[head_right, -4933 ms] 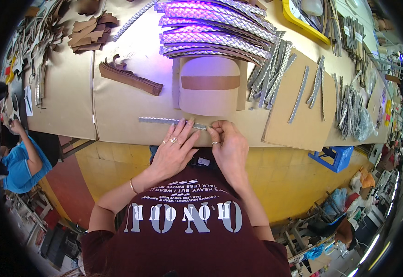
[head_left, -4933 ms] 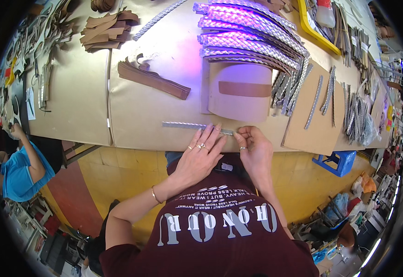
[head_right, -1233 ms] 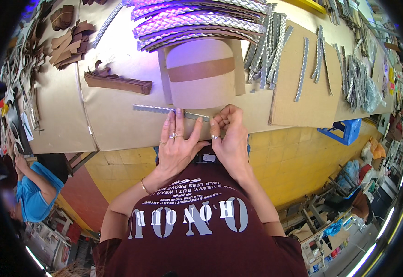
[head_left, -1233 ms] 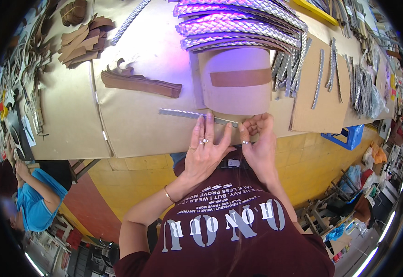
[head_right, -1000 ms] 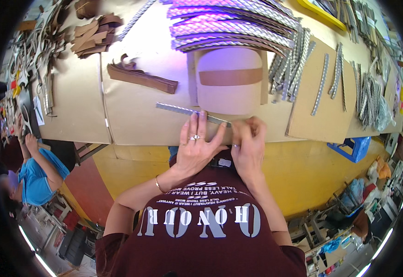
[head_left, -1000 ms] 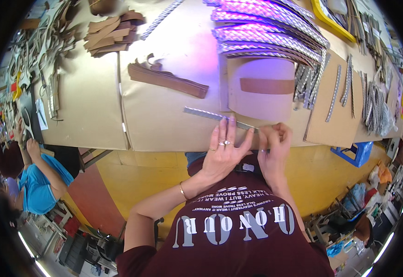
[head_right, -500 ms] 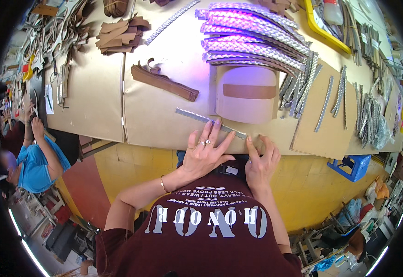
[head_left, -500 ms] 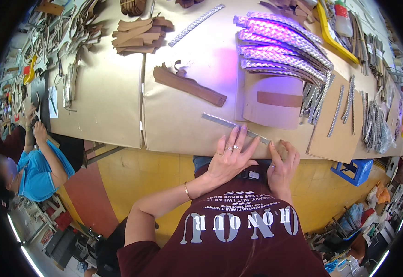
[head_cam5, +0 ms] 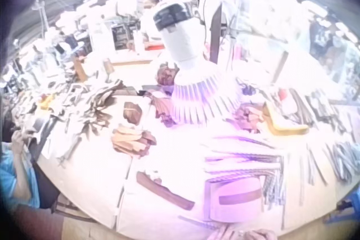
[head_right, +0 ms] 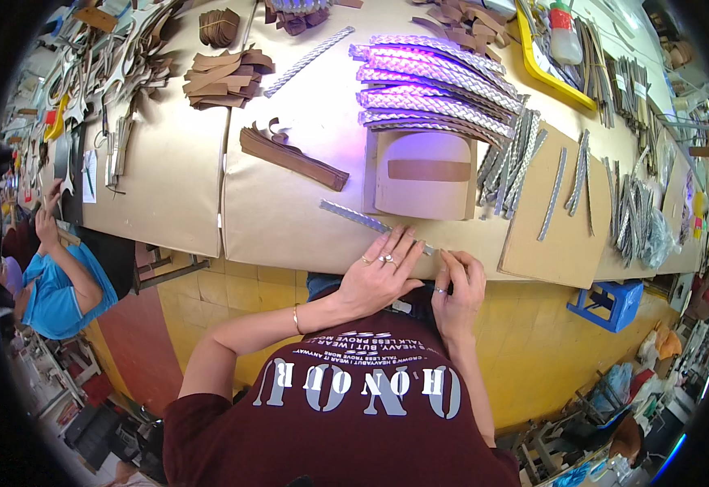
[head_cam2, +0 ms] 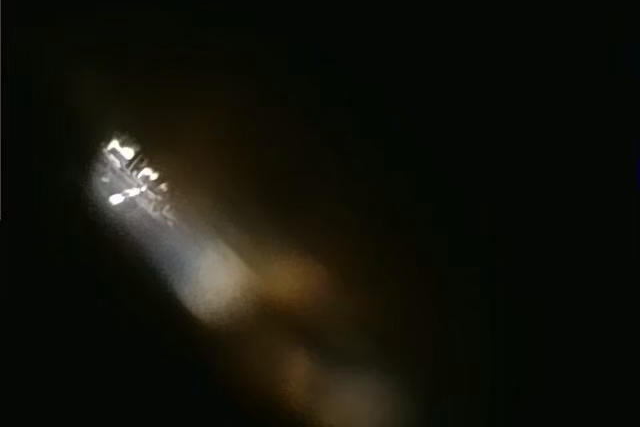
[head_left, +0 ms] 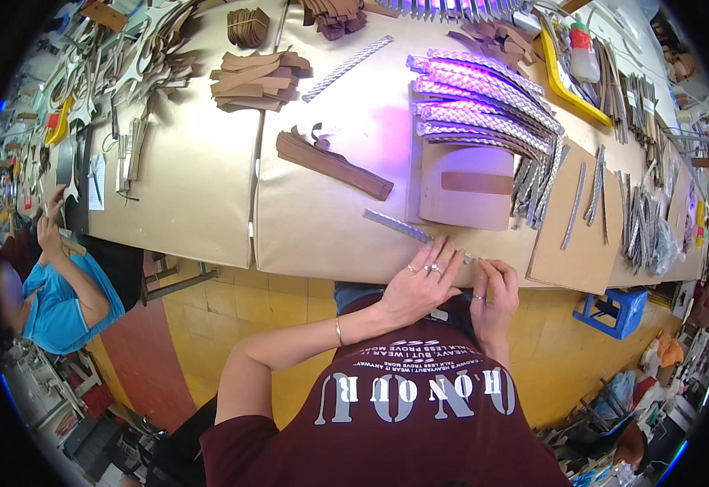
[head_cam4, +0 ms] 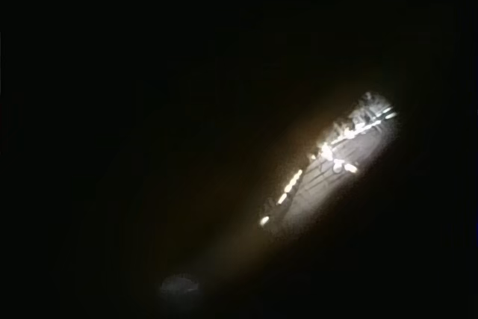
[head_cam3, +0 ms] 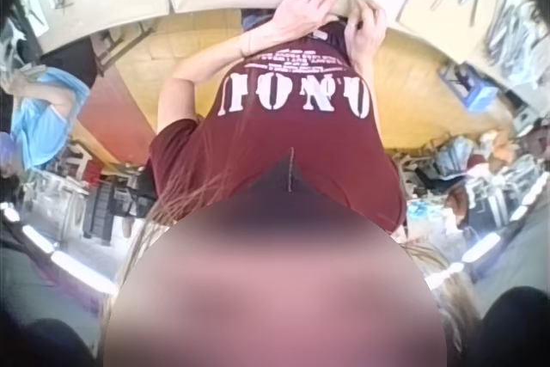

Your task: The person repeatedly picks up short braided cords and brown leather strips from a workbench, aligns them, and places them into a growing stack under a UV lamp. The hands handle the items one at a time, arranging them in neat rows on the bench.

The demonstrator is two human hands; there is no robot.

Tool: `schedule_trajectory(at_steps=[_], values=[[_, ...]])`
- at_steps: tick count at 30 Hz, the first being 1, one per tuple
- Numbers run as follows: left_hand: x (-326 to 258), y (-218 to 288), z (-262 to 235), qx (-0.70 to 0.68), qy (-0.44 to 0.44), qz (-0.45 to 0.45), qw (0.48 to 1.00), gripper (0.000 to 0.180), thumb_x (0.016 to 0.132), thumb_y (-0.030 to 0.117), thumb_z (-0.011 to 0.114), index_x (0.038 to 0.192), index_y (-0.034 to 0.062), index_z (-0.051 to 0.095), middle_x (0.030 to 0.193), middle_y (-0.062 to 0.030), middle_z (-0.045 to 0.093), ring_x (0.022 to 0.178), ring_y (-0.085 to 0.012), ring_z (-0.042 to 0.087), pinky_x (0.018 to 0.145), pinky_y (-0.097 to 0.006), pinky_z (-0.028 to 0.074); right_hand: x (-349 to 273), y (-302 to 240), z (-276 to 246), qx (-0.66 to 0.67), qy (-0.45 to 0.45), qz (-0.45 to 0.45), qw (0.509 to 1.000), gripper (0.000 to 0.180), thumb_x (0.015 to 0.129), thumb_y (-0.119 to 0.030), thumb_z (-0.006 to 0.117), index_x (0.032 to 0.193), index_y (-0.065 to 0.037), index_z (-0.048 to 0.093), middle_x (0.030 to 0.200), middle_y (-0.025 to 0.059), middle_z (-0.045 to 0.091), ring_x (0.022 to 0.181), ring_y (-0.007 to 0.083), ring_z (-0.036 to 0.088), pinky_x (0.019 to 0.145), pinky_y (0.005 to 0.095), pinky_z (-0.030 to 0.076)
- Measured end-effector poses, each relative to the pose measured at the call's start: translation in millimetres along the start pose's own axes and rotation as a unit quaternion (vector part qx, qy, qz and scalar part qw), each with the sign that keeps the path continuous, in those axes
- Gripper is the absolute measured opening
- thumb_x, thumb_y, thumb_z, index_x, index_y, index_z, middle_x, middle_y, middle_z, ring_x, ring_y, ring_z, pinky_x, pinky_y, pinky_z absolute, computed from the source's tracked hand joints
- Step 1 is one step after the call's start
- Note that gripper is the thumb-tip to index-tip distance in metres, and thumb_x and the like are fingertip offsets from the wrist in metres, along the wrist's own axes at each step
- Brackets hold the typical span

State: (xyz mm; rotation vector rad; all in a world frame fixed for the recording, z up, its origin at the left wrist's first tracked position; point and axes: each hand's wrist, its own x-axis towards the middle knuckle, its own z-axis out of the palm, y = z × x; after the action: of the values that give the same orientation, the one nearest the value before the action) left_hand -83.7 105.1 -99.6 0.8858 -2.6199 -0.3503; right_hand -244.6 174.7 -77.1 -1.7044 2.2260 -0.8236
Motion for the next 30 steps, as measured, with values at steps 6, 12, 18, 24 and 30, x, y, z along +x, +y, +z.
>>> schedule_trajectory(at_steps=[6,12,18,24,30], values=[[-2.6,0.6,8.7,0.024,0.036,0.066,0.997,0.049,0.082,0.03,0.065,0.119,-0.0019,0.061,0.12,-0.0177,0.061,0.115,-0.0314,0.058,0.101,-0.041,0.044,6.8,0.9,-5.2,0.001,0.02,-0.006,1.0,0.025,0.082,0.004,0.061,0.105,-0.004,0.067,0.1,0.0132,0.061,0.092,0.0296,0.06,0.08,0.0384,0.048],[3.3,-2.0,-22.9,-0.104,0.087,0.149,0.979,0.037,0.078,0.015,0.06,0.11,-0.0011,0.065,0.105,-0.0126,0.067,0.093,-0.0235,0.068,0.083,-0.032,0.055,22.7,-6.5,-30.9,0.109,-0.008,0.056,0.992,0.023,0.086,0.0,0.063,0.108,-0.003,0.066,0.102,0.0114,0.062,0.094,0.0234,0.061,0.08,0.0338,0.048],[55.1,-13.3,-117.1,-0.58,0.215,-0.179,0.765,0.048,0.086,-0.002,0.066,0.13,-0.0027,0.047,0.102,-0.0141,0.065,0.091,-0.0204,0.069,0.076,-0.028,0.059,61.1,-51.7,-77.5,0.449,-0.174,0.034,0.876,0.061,0.086,-0.019,0.071,0.138,-0.003,0.044,0.115,0.0101,0.063,0.101,0.0179,0.06,0.09,0.032,0.045],[114.4,-73.1,-141.7,-0.723,0.233,-0.266,0.593,0.067,0.087,-0.005,0.065,0.141,-0.0001,0.027,0.103,-0.0188,0.063,0.093,-0.0201,0.068,0.079,-0.029,0.058,117.3,-109.0,-67.4,0.433,-0.201,0.07,0.876,0.061,0.088,0.001,0.065,0.143,-0.001,0.037,0.095,0.0066,0.062,0.079,0.0091,0.061,0.072,0.022,0.05],[137.5,-102.9,-140.2,-0.7,0.296,-0.236,0.605,0.066,0.086,-0.003,0.067,0.14,-0.0006,0.03,0.104,-0.0202,0.063,0.089,-0.0189,0.068,0.077,-0.028,0.058,165.2,-123.0,-52.2,0.434,-0.23,0.077,0.868,0.064,0.089,-0.003,0.066,0.144,-0.001,0.034,0.09,0.0054,0.062,0.078,0.0068,0.061,0.068,0.0195,0.049]])
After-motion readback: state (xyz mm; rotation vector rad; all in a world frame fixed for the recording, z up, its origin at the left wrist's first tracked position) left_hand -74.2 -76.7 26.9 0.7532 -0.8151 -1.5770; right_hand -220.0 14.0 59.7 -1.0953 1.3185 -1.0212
